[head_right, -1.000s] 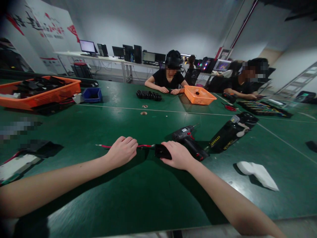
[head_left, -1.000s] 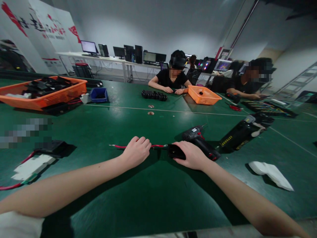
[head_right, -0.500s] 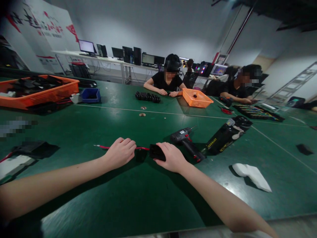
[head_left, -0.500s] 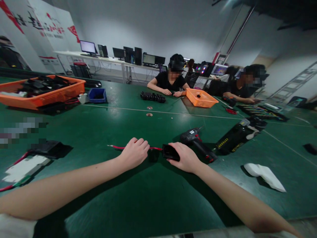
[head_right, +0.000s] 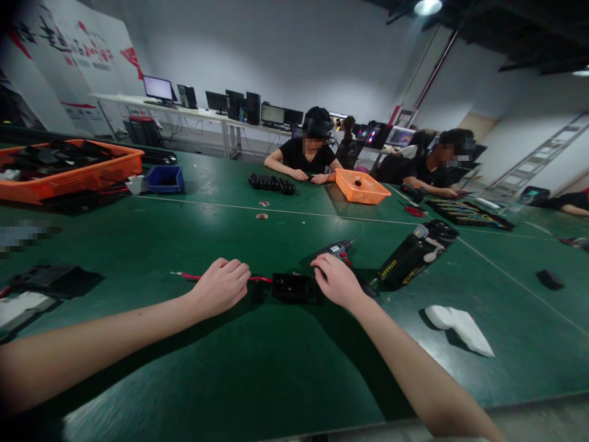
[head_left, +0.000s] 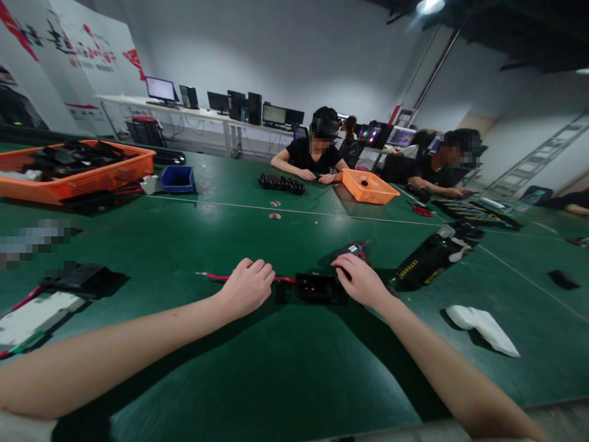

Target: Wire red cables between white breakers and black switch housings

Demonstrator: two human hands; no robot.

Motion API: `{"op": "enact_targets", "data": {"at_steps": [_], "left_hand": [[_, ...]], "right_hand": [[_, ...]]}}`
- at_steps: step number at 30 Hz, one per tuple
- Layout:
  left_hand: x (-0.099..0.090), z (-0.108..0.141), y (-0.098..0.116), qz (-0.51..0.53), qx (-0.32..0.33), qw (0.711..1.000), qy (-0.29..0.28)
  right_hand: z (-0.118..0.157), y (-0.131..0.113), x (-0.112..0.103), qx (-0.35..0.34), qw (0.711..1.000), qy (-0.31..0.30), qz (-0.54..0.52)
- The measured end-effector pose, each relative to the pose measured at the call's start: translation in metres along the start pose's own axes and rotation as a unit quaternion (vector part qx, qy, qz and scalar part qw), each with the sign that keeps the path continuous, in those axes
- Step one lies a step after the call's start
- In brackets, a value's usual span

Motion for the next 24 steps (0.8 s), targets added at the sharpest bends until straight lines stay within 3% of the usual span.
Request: {"op": "enact_targets", "data": {"at_steps": [5, 12, 16, 21, 24], "left_hand": [[0.001, 0.000, 0.000, 0.000, -0.002, 1.000, -0.010], [0.002, 0.000, 0.000, -0.003, -0.008, 1.000, -0.019], [0.003, 0.000, 0.000, 0.002, -0.006, 1.000, -0.021], [0.003, 0.001, -0.002, 0.004, -0.010, 1.000, -0.004], [0.004, 0.001, -0.001, 0.002, -0.006, 1.000, 0.000]], "right_hand": [[0.001, -0.001, 0.010, -0.049, 0.992, -0.052, 0.103], [0.002, -0.003, 0.020, -0.065, 0.988, -0.087, 0.112], [0.000, 0.000, 0.014, -0.065, 0.993, -0.047, 0.089], [-0.008, 0.003, -0.017, -0.014, 0.998, 0.057, -0.038], [-0.019, -0.007, -0.023, 0.010, 0.993, 0.036, -0.114]]}}
Point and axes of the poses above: each hand's wrist, its own z-axis away from the middle knuckle, its own x-axis out of the palm, y = z × x, the point moved 10 cm from there along -z, towards the middle knuckle, and after that the axes turned 5 degrees about -y, right-handed, at the moved point
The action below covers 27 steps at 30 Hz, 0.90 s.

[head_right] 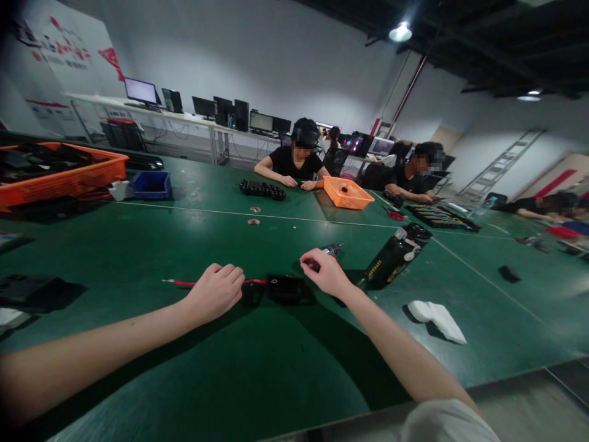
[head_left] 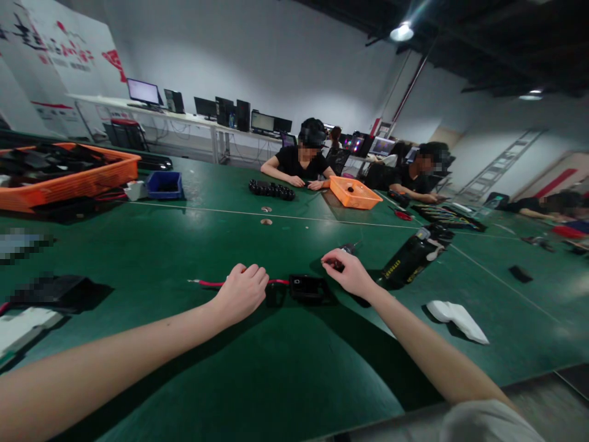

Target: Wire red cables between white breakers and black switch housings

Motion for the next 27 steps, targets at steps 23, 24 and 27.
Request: {"op": "enact_targets", "data": {"at_steps": [23, 24, 27], "left_hand": [[0.001, 0.000, 0.000, -0.004, -0.003, 1.000, -0.019], [0.001, 0.000, 0.000, -0.004, -0.003, 1.000, -0.018], [0.001, 0.000, 0.000, -0.003, -0.003, 1.000, -0.016]], "right_hand": [[-0.014, -0.062, 0.047, -0.079, 0.987, -0.123, 0.059], [-0.014, -0.060, 0.048, -0.076, 0.987, -0.125, 0.062], [-0.012, -0.060, 0.051, -0.076, 0.986, -0.127, 0.082]]}}
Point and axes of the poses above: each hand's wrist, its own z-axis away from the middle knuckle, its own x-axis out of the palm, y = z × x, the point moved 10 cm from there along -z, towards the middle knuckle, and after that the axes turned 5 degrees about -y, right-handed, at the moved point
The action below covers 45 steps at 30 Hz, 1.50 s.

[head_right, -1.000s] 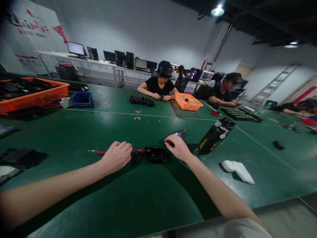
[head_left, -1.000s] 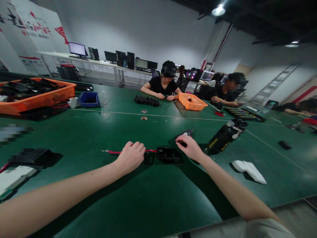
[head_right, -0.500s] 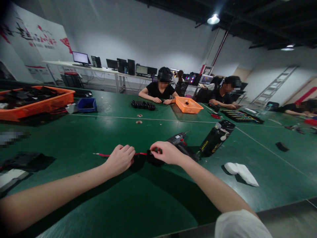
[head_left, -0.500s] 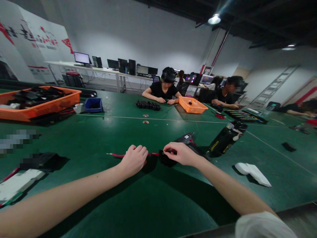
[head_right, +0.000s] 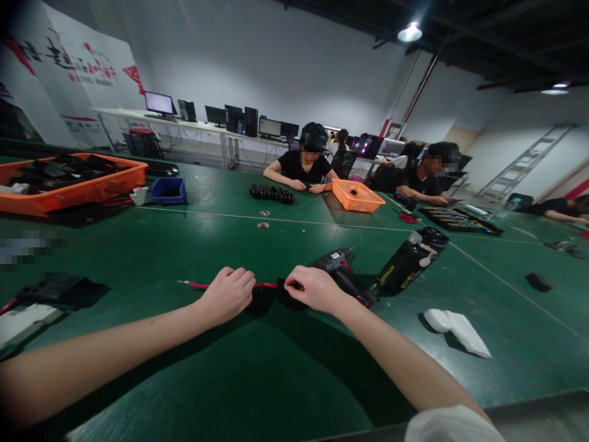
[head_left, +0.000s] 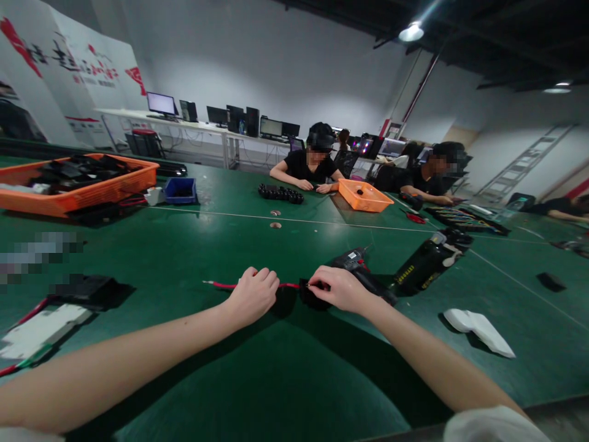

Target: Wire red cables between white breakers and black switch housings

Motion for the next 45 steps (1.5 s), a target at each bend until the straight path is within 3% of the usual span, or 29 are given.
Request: {"op": "enact_targets", "data": {"at_steps": [11, 23, 30, 33, 38, 45], "left_hand": [[-0.001, 0.000, 0.000, 0.009, 0.007, 1.000, -0.004], [0.003, 0.000, 0.000, 0.009, 0.005, 1.000, -0.006], [0.003, 0.001, -0.001, 0.007, 0.005, 1.000, -0.014], [0.004, 0.000, -0.001, 0.012, 0.003, 1.000, -0.017], [0.001, 0.000, 0.000, 0.007, 0.002, 1.000, -0.012], [-0.001, -0.002, 0.000, 0.007, -0.002, 1.000, -0.013]], "right_hand": [[-0.002, 0.001, 0.000, 0.002, 0.999, 0.005, 0.031], [-0.004, -0.008, 0.011, -0.022, 0.991, -0.041, 0.128], [0.002, -0.012, 0.005, -0.019, 0.985, 0.003, 0.169], [0.004, -0.016, 0.000, -0.039, 0.987, 0.026, 0.154], [0.005, -0.018, 0.000, -0.070, 0.993, 0.012, 0.094], [0.003, -0.002, 0.024, -0.044, 0.997, -0.021, 0.065]]}}
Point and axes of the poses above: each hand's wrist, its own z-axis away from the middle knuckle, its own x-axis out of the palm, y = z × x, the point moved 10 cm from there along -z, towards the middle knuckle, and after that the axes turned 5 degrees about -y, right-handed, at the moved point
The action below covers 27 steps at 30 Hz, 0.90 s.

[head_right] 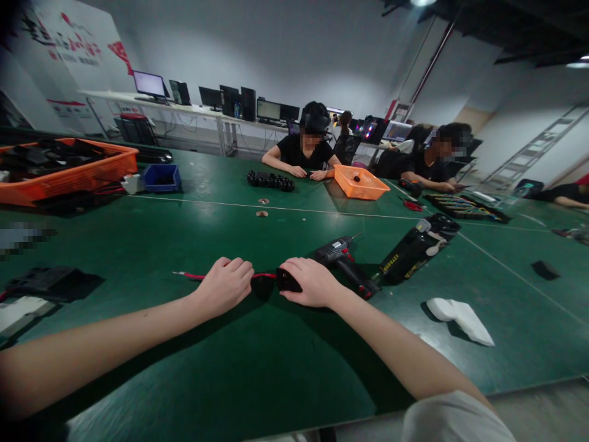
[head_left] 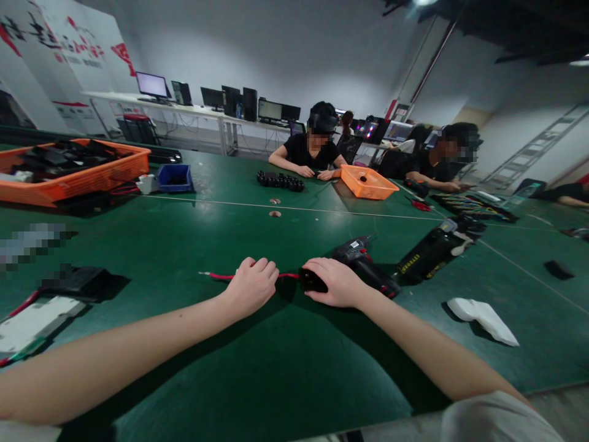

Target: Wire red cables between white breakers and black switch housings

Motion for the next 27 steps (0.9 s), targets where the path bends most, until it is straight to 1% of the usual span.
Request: {"op": "enact_targets", "data": {"at_steps": [3, 6, 13, 27], "left_hand": [[-0.0006, -0.0002, -0.0001, 0.003, -0.002, 1.000, 0.002], [-0.0009, -0.0003, 0.0004, -0.003, 0.001, 1.000, 0.005], [-0.0019, -0.0002, 0.0015, -0.014, 0.002, 1.000, 0.013], [-0.0015, -0.0010, 0.0013, -0.010, 0.005, 1.000, 0.016]], "right_hand": [[-0.0011, 0.0011, 0.0100, 0.017, 1.000, -0.004, 0.013], [-0.0009, -0.0012, 0.0122, 0.018, 0.999, 0.001, 0.034], [0.0005, -0.0003, 0.0133, 0.023, 0.999, 0.004, 0.041], [0.0019, 0.0034, 0.0076, 0.028, 0.999, 0.023, -0.010]]}}
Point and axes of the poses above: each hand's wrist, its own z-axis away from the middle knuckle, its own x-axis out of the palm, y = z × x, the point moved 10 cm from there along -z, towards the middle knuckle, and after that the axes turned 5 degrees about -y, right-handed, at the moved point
